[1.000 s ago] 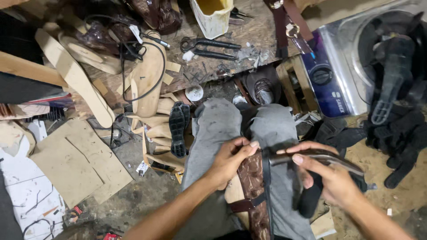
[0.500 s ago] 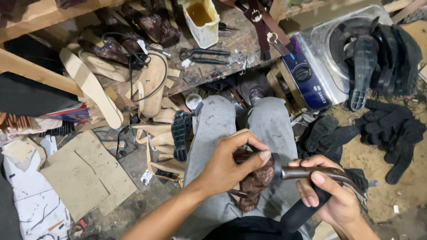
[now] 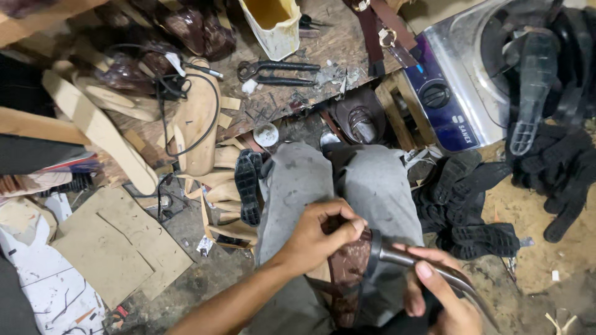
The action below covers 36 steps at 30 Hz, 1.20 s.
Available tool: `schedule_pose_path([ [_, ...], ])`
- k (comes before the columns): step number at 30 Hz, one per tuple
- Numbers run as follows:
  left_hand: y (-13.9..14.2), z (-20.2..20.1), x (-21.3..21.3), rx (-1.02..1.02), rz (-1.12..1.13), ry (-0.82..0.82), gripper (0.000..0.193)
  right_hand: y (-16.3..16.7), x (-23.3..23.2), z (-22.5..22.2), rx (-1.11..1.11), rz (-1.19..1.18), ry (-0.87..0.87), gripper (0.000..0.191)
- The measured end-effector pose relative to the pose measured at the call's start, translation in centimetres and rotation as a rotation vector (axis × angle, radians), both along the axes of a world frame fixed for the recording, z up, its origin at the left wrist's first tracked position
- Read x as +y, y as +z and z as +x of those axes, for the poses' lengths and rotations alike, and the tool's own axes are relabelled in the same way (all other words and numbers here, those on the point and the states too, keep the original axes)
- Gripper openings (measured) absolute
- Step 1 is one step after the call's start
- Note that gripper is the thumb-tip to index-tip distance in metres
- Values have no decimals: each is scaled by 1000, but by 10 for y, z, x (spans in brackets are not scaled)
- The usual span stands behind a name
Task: The person sits and works on a sandal resting on their lap, using a curved wooden/bone tool to press and smooth the edge where the sole meets the shoe upper. They turn the sandal over, press the black rubber sole firmly against the shoe body, briefly reach to a shelf of finished shoes, and continue smoothing the sole edge by hand and with the tool.
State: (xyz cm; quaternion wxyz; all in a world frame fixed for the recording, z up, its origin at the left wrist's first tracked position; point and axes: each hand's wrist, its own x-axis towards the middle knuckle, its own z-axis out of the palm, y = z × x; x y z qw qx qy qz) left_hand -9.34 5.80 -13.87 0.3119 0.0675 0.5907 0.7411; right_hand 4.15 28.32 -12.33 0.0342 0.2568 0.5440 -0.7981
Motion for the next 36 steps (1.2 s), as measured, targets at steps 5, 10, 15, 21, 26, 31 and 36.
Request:
schedule_pose_path([
  [5, 3, -28, 5, 117, -4, -11, 12, 4, 54, -37, -162, 219, 345, 30],
  [10, -19, -46, 8, 142, 42, -29, 11, 11, 71, -88, -264, 495, 564, 27],
  [15, -19, -51, 14, -2, 19, -93, 14, 26, 68, -128, -276, 494, 630, 25],
  [21, 10, -23, 10, 55, 36, 59, 16, 40, 11, -69, -18, 17, 225, 30],
  [26, 92, 35, -20, 745, -50, 111, 10, 57, -3, -5, 293, -444, 114, 30],
  [31, 155, 35, -17, 876, -88, 149, 6, 65, 1, 1, 517, -463, 168, 27],
  [36, 148, 42, -14, 824, -89, 180, 8, 52, -27, 21, 535, -464, 11, 30],
])
